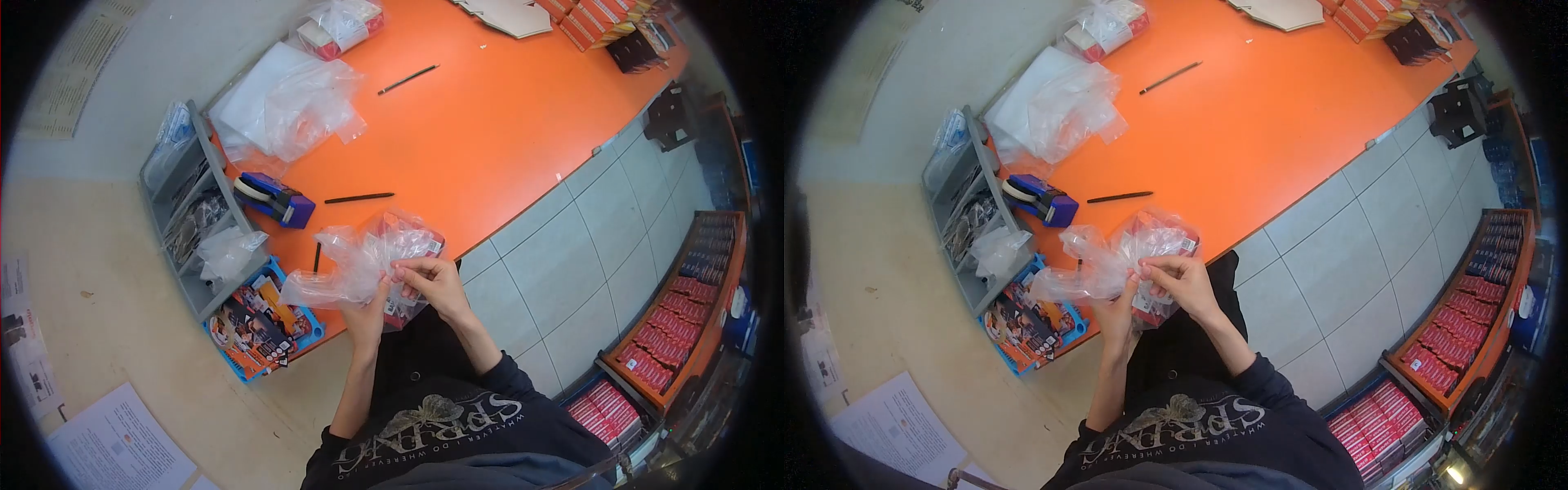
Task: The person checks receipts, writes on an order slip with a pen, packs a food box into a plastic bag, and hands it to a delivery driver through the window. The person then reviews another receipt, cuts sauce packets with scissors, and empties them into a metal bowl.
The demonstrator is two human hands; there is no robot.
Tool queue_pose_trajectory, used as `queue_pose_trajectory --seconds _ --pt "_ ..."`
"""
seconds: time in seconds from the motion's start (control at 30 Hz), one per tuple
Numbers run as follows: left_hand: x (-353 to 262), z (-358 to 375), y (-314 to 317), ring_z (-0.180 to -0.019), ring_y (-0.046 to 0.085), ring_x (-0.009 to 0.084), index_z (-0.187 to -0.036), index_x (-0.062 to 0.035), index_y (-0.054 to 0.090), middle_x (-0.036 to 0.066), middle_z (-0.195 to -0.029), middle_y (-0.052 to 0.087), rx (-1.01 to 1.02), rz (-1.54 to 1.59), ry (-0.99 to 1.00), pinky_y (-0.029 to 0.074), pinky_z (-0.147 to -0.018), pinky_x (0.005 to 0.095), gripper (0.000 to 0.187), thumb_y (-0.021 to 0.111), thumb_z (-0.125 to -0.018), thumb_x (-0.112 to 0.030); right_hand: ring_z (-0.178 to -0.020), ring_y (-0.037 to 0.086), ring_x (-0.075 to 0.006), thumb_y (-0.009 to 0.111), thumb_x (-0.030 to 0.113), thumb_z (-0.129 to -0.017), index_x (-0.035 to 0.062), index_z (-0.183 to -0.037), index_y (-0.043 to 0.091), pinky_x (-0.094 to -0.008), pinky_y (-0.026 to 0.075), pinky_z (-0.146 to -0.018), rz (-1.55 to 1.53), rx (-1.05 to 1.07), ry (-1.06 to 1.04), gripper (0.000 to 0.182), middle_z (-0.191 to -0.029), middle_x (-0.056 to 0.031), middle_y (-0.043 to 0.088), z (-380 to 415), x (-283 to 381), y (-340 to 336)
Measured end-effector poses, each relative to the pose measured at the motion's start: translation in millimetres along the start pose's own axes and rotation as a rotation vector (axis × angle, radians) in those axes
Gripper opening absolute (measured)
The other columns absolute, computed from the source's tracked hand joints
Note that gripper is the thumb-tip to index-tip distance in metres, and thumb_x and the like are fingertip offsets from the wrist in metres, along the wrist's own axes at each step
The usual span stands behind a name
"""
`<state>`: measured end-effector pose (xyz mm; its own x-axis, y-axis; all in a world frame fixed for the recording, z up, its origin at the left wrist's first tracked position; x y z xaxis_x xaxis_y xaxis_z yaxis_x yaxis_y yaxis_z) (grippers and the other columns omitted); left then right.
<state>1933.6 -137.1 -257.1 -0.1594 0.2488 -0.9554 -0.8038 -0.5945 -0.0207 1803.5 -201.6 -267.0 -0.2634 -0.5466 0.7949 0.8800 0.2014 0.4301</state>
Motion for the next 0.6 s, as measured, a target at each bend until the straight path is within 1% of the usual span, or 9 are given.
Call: queue_pose_trajectory --seconds 0.07,0.17,0.33,0.4,0.43,0.47,0.5,0.57,0.6 --pt "-1 0 -1 -0.087 0.059 0.0155 -0.1 0.0026 0.058 0.009 -0.095 0.062 0.02 -0.017 0.006 0.047 -0.079 0.0298 0.024 0.068 -0.08 -0.004 -0.058 0.055 -0.0049 0.064 0.015 -0.086 -0.0001 -0.102 0.066 -0.0184 0.044 -0.052 0.135 0.079 0.014 0.023 -0.077 -0.0034 0.066 2 0 0" --pt "-1 -3 0 -0.087 0.059 0.0155 -0.1 0.0027 0.058 0.009 -0.095 0.062 0.039 -0.02 0.015 0.047 -0.079 0.0298 0.025 0.068 -0.08 -0.005 -0.057 0.053 -0.004 0.063 0.016 -0.086 0.0017 -0.104 0.067 -0.0181 0.042 -0.051 0.181 0.077 0.043 0.023 -0.077 -0.0023 0.066 1 3 3" --pt "0 -4 -1 -0.087 0.059 0.0153 -0.101 0.003 0.058 0.009 -0.096 0.062 0.027 -0.052 0.008 0.047 -0.078 0.0295 0.026 0.068 -0.08 -0.006 -0.056 0.052 -0.004 0.064 0.017 -0.086 0.0016 -0.101 0.068 -0.0189 0.042 -0.05 0.219 0.087 0.017 0.022 -0.076 -0.0021 0.066 -1 8 7" --pt "-5 -4 -1 -0.087 0.06 0.0144 -0.1 0.0023 0.059 0.008 -0.095 0.063 0.01 -0.085 0.038 0.048 -0.078 0.028 0.022 0.067 -0.08 -0.001 -0.055 0.051 -0.004 0.064 0.017 -0.085 0.0018 -0.101 0.068 -0.0193 0.042 -0.05 0.242 0.087 0.008 0.022 -0.075 -0.0022 0.066 -3 9 8" --pt "-4 -3 -1 -0.087 0.06 0.0144 -0.1 0.0023 0.059 0.008 -0.095 0.063 0.005 -0.082 0.037 0.048 -0.078 0.028 0.022 0.067 -0.08 -0.001 -0.055 0.052 -0.0046 0.064 0.016 -0.085 0.0018 -0.1 0.068 -0.02 0.042 -0.05 0.325 0.091 -0.018 0.021 -0.075 -0.0029 0.066 -4 9 8" --pt "-1 -3 -1 -0.086 0.06 0.0149 -0.1 0.0029 0.059 0.009 -0.095 0.062 0.008 -0.05 0.02 0.047 -0.078 0.0286 0.023 0.068 -0.08 -0.004 -0.054 0.052 -0.0052 0.064 0.016 -0.085 0.0019 -0.099 0.068 -0.0208 0.042 -0.05 0.409 0.096 -0.047 0.02 -0.075 -0.0036 0.066 -5 12 10" --pt "1 -3 -1 -0.086 0.059 0.0154 -0.099 0.0035 0.059 0.009 -0.094 0.062 0.013 -0.018 0.006 0.046 -0.077 0.0292 0.025 0.069 -0.079 -0.007 -0.054 0.052 -0.0052 0.064 0.016 -0.085 0.0019 -0.099 0.068 -0.0208 0.042 -0.05 0.412 0.101 -0.049 0.02 -0.075 -0.0036 0.066 -4 16 11" --pt "3 -3 0 -0.086 0.059 0.0155 -0.099 0.0037 0.059 0.009 -0.094 0.062 -0.001 -0.031 0.043 0.047 -0.077 0.0292 0.024 0.069 -0.079 -0.007 -0.055 0.054 -0.0065 0.063 0.015 -0.085 0.0015 -0.097 0.068 -0.0222 0.043 -0.05 0.861 0.107 -0.348 0.019 -0.073 -0.0051 0.066 2 39 22" --pt "2 -3 0 -0.086 0.059 0.0155 -0.099 0.0038 0.059 0.009 -0.095 0.062 -0.008 -0.046 0.078 0.047 -0.076 0.0291 0.024 0.069 -0.079 -0.006 -0.055 0.054 -0.0065 0.063 0.015 -0.085 0.0015 -0.097 0.068 -0.0222 0.043 -0.05 0.862 0.107 -0.361 0.019 -0.073 -0.0051 0.066 1 39 24"
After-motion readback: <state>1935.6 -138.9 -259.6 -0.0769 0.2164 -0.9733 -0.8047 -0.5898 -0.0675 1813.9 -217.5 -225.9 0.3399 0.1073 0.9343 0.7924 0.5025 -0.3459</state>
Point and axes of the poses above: each hand's wrist, its own z-axis away from the middle knuckle, its own y-axis out of the palm, x = y × z, the point moved 5 cm from there along -z, towards the middle knuckle
